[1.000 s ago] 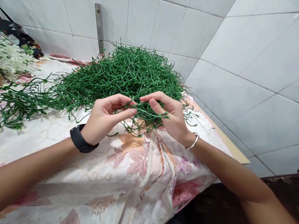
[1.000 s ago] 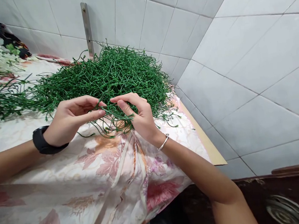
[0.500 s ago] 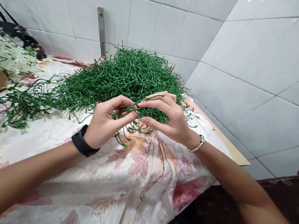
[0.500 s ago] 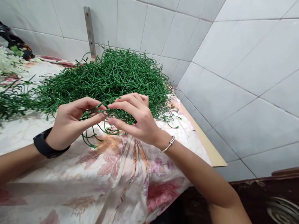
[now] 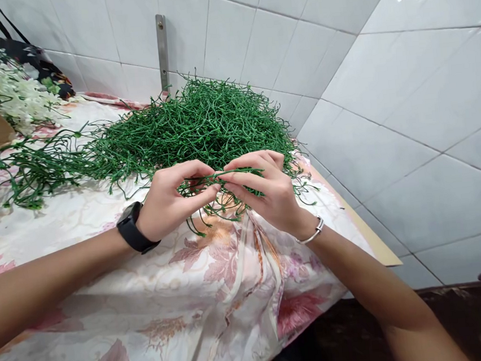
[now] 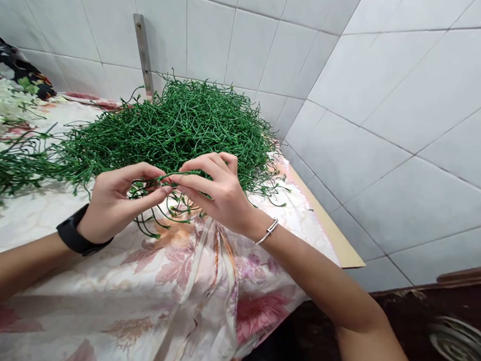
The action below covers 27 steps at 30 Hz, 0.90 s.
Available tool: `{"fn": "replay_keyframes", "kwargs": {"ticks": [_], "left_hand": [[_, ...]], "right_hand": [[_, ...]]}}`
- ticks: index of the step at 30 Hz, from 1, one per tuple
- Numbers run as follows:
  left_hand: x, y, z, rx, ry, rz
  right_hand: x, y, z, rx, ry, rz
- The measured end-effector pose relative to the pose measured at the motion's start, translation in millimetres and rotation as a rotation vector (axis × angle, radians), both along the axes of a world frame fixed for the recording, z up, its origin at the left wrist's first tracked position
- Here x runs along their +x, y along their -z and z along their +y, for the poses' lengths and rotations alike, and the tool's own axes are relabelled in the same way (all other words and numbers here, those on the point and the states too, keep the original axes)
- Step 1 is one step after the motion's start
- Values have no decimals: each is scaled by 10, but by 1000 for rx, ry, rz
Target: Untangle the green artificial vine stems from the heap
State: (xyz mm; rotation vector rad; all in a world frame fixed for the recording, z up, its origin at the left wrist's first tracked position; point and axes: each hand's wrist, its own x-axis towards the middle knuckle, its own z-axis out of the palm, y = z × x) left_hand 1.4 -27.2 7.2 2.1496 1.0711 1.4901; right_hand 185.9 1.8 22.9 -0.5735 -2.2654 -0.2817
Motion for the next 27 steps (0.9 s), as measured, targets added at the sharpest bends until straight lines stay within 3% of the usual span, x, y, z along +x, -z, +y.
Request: {"fn": "replay_keyframes", "kwargs": {"ticks": [6,11,27], "left_hand": [[15,50,22,3,-56,42],[-15,52,67,-27,-91,32],[-20,65,36,70,-38,105]], "right_hand": [[-15,12,-24,66,-41,34],[-17,29,-2,-58,-65,4],[11,62,9,9,-30,27]]}}
